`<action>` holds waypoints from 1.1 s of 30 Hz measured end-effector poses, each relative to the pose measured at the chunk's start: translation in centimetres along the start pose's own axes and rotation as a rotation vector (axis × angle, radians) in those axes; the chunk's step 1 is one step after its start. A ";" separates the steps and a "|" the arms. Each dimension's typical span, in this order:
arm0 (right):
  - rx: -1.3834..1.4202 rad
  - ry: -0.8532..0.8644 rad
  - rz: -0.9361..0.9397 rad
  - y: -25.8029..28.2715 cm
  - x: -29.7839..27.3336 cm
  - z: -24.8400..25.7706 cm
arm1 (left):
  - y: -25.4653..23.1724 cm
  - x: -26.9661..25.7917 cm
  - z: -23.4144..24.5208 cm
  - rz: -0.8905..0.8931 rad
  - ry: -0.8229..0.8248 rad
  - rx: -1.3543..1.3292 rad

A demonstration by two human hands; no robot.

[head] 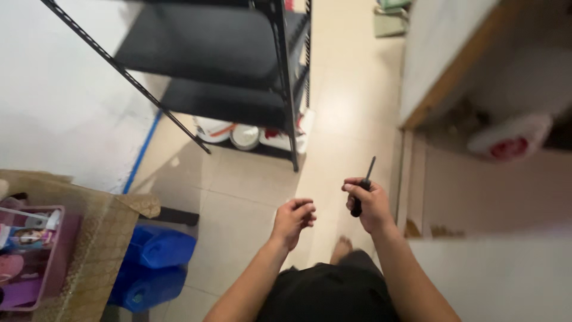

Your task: The person assembles a black metal shelving unit by inserting bolts and tightening them with a screwdriver. They repeatedly align the shelf panels and secure fasteners along the frame edges.

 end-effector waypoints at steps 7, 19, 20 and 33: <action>-0.241 0.162 -0.047 10.1 16.8 -1.5 | -5.8 8.0 -1.1 -0.243 -0.271 -0.030; -0.481 0.453 0.163 21.0 35.8 -8.3 | -41.1 16.8 -4.8 -1.203 -0.830 0.975; -0.500 0.478 0.227 22.9 37.1 -9.5 | -43.9 17.8 -5.4 -1.177 -0.801 1.023; -1.009 0.991 1.003 35.7 45.1 -24.8 | -46.9 20.3 -8.7 -0.941 -1.156 1.270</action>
Point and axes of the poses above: each hand's wrist, its own x-axis towards the middle knuckle, its own z-axis out of the back of the hand, y = z × x, the point moved 4 cm from there along x, towards the middle knuckle, and after that the axes turned 6 degrees about y, right-handed, at the moved point
